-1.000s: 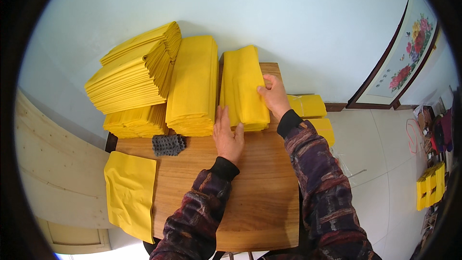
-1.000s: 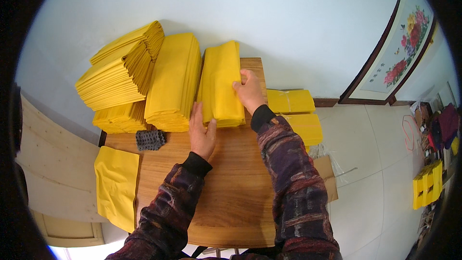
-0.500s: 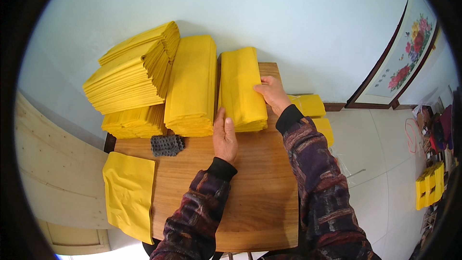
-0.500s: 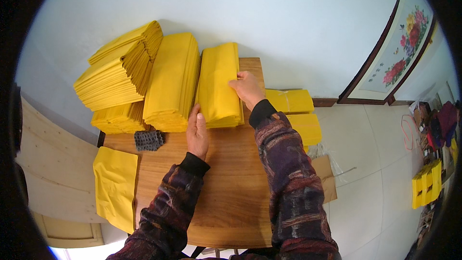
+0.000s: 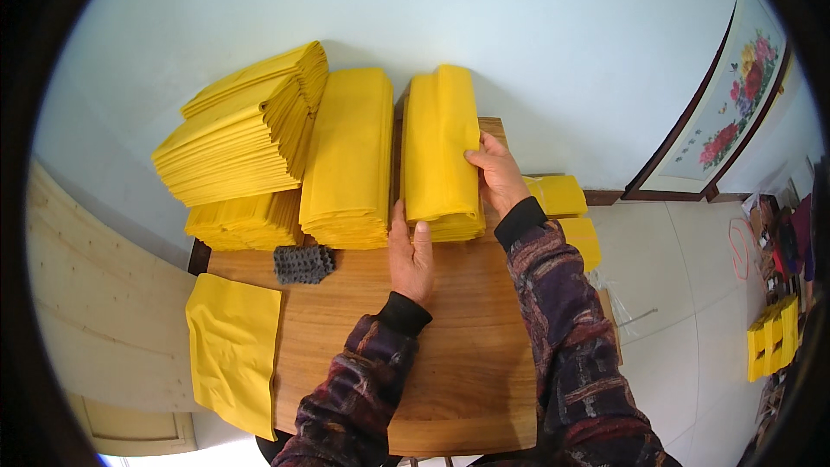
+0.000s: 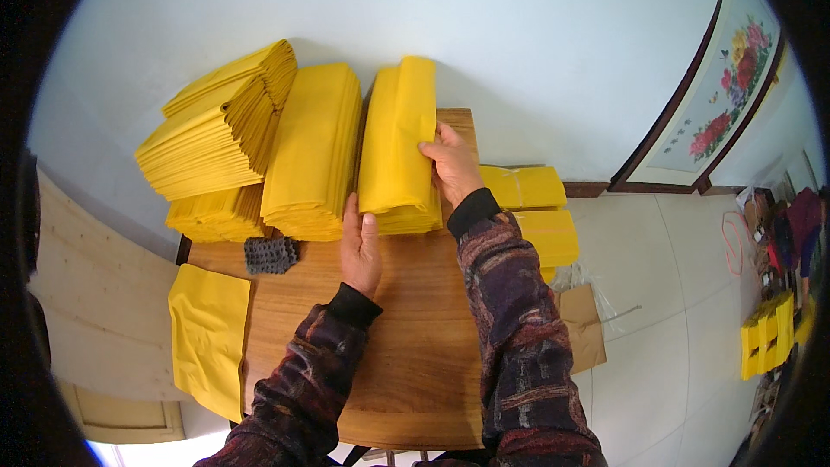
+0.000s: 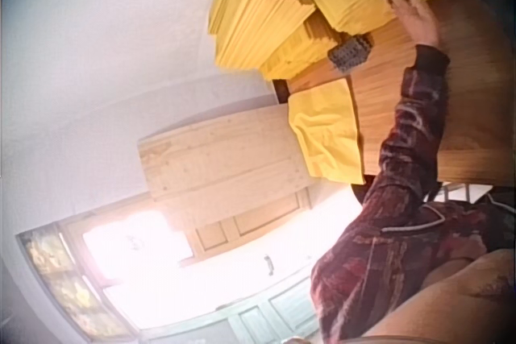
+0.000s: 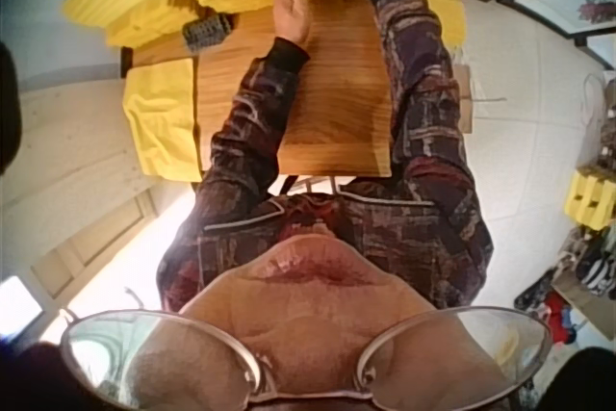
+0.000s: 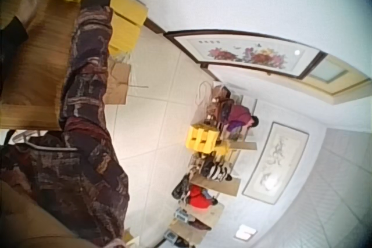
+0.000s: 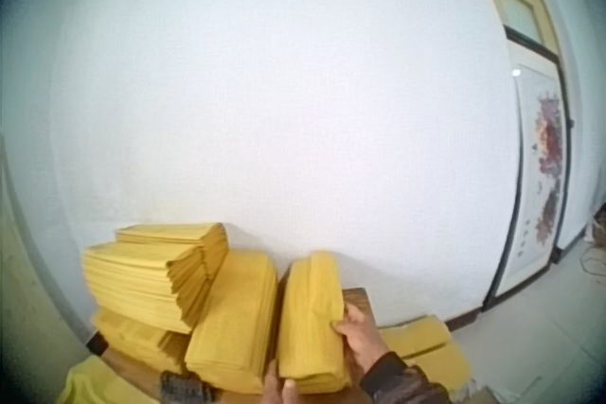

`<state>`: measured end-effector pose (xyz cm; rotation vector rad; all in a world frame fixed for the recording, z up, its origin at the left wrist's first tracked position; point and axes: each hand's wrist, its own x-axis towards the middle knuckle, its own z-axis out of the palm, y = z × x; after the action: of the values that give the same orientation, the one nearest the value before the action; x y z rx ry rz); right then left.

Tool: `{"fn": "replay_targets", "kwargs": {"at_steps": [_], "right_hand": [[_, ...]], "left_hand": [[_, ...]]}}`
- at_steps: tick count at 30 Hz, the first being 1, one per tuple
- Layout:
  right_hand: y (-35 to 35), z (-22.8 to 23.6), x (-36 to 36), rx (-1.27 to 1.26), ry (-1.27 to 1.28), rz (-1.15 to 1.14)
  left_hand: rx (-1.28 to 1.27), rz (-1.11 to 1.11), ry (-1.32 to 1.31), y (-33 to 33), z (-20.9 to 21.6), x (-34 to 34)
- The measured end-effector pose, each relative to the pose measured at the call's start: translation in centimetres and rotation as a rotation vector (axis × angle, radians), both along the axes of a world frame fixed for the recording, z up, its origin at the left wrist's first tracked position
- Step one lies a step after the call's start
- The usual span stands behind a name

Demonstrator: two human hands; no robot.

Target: The person folds multiple yellow fabric pieces on a wooden table. They smooth each piece, fold it in half, then fold it again, and stack the finished pieces on the table.

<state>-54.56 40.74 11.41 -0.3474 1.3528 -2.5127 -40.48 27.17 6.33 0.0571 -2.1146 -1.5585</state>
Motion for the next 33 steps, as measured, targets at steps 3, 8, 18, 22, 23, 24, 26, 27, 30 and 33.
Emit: {"fn": "replay_targets", "kwargs": {"at_steps": [3, 8, 18, 22, 23, 24, 26, 27, 30, 33], "right_hand": [[-0.2, -0.6, -0.5, 0.074, -0.04, -0.003], [0.0, -0.8, -1.1, 0.047, -0.016, 0.018], [0.3, -0.2, -1.1, 0.135, -0.03, 0.028], [0.4, -0.2, -1.3, 0.295, -0.023, 0.018], [0.4, -0.3, -1.3, 0.366, 0.024, -0.013], [0.4, -0.3, -1.4, 0.438, 0.071, -0.045], [0.3, -0.4, -1.4, 0.626, 0.187, -0.12], [0.2, -0.4, -1.5, 0.74, 0.257, -0.163], [0.1, -0.6, -1.4, 0.98, 0.373, -0.249], [0.1, -0.9, -1.3, 1.206, 0.46, -0.316]], "left_hand": [[-0.069, 0.044, -0.04, 0.2, 0.2, 0.2], [0.088, -0.031, -0.044, 0.3, 0.6, 0.4], [0.267, -0.102, -0.026, 0.0, -0.5, -0.1], [0.29, -0.077, 0.02, -0.1, -1.0, -0.3], [0.265, -0.064, 0.008, -0.2, -1.0, -0.2], [0.27, -0.063, -0.011, -0.4, -1.0, -0.1], [0.269, -0.066, -0.03, -0.5, -1.0, 0.0], [0.263, -0.069, -0.029, -0.6, -1.0, 0.0], [0.212, -0.044, -0.034, -0.5, -1.0, 0.0], [0.203, -0.011, -0.018, -0.3, -1.1, 0.0]]}}
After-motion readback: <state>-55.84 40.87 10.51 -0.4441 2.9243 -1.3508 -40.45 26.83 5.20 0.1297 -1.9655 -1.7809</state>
